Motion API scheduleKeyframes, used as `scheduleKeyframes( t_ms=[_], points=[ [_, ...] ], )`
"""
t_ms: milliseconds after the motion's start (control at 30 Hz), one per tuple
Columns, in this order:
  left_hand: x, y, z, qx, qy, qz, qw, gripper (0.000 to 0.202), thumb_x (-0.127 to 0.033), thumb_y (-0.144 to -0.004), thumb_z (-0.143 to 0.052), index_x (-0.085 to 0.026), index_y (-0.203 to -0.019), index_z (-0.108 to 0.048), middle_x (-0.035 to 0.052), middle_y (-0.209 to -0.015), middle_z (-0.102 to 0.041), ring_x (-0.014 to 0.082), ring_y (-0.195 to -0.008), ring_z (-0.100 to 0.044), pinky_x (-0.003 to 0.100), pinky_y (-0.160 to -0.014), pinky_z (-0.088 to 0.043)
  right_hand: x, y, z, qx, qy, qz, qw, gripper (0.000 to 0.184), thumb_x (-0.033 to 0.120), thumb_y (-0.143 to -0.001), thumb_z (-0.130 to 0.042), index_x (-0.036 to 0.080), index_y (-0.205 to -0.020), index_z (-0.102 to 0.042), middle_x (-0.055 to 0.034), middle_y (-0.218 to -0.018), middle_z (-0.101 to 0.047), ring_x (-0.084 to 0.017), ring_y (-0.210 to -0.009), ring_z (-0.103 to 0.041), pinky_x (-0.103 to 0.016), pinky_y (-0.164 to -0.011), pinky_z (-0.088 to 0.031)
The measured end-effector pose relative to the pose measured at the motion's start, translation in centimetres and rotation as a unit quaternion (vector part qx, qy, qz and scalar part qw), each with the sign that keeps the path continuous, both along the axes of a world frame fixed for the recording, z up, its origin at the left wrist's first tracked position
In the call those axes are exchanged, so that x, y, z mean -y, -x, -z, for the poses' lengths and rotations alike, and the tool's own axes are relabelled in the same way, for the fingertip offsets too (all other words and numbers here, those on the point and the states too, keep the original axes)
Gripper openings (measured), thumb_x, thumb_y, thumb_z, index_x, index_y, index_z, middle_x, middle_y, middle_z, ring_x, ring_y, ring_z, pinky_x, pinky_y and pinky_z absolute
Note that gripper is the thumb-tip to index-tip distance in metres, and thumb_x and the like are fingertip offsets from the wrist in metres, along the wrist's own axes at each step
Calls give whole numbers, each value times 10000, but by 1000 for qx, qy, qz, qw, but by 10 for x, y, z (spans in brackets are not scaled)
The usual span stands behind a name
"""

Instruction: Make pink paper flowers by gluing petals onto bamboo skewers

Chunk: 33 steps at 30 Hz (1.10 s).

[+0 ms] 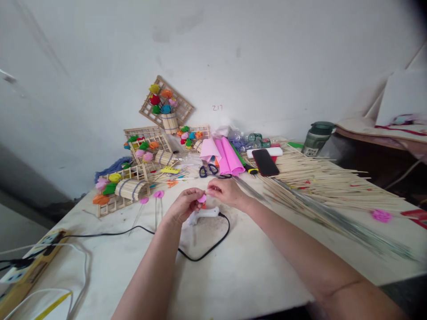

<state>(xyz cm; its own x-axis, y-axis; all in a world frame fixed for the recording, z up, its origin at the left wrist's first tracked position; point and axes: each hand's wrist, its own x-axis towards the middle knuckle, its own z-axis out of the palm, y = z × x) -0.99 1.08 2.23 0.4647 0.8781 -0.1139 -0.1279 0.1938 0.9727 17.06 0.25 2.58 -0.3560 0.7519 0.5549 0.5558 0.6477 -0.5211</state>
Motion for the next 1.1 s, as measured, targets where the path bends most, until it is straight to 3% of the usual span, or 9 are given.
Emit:
scheduleKeyframes(
  t_ms=[133, 233, 400, 500, 600, 767, 833, 967, 1100],
  points=[
    [3, -12, 2, 13, -57, -116, 992, 250, -351, -607, -691, -136, -688, -594, -24, -484, -524, 60, -428, -453, 180, -417, -299, -4, 7, 12, -199, 184, -6, 963, 317, 444, -826, -421, 165, -726, -535, 6, -598, -548, -87, -491, -467, -203, -475, -359],
    [5, -21, 4, 4, -91, -143, 985, 275, -371, -609, -687, -130, -724, -623, -20, -519, -552, 56, -410, -437, 190, -411, -305, -4, 12, 16, -254, 246, -60, 933, 342, 471, -789, -473, 149, -698, -543, -3, -614, -567, -73, -465, -450, -199, -453, -365],
    [6, -27, 8, 2, -98, -142, 985, 293, -399, -642, -658, -128, -748, -624, -9, -540, -578, 66, -406, -460, 190, -404, -340, -3, 14, 16, -308, 252, -52, 916, 245, 375, -733, -562, 150, -638, -539, 29, -534, -513, -69, -446, -428, -200, -450, -350],
    [6, -27, 9, -15, -94, -120, 988, 315, -415, -659, -647, -129, -787, -619, 14, -599, -614, 80, -445, -514, 186, -416, -374, -5, 12, 16, -309, 239, -28, 920, 203, 333, -735, -541, 161, -628, -521, 46, -487, -473, -75, -433, -422, -203, -448, -347],
    [7, -27, 7, -56, -94, -104, 989, 344, -440, -651, -648, -121, -774, -614, 41, -636, -637, 102, -488, -561, 187, -428, -399, -7, 9, 14, -280, 216, 1, 935, 175, 309, -736, -520, 168, -632, -520, 50, -480, -457, -79, -435, -409, -204, -447, -340],
    [11, -30, 4, -96, -89, -84, 988, 344, -439, -609, -680, -114, -690, -604, 58, -652, -657, 108, -495, -574, 211, -491, -448, -6, 5, 8, -187, 75, 54, 978, 144, 257, -734, -513, 165, -628, -541, 34, -545, -487, -88, -526, -429, -207, -515, -332],
    [12, -31, 4, -93, -91, -88, 988, 341, -439, -612, -678, -112, -684, -613, 57, -656, -657, 104, -497, -569, 208, -493, -449, -5, 4, 7, -197, 95, 52, 974, 200, 305, -762, -490, 163, -626, -528, 36, -530, -473, -89, -513, -426, -209, -505, -332],
    [12, -33, 5, -78, -100, -121, 984, 345, -445, -632, -655, -112, -722, -642, 55, -662, -657, 90, -486, -549, 190, -462, -425, -5, 4, 6, -238, 210, 17, 948, 220, 344, -753, -505, 156, -642, -529, 44, -501, -461, -87, -461, -421, -208, -462, -350],
    [10, -33, 7, -125, -114, -149, 974, 318, -415, -598, -683, -117, -704, -652, 42, -572, -636, 112, -494, -566, 202, -480, -436, -5, 3, 5, -186, 161, 38, 969, 127, 225, -718, -543, 144, -620, -556, 20, -557, -527, -89, -525, -467, -199, -505, -363]
  ],
)
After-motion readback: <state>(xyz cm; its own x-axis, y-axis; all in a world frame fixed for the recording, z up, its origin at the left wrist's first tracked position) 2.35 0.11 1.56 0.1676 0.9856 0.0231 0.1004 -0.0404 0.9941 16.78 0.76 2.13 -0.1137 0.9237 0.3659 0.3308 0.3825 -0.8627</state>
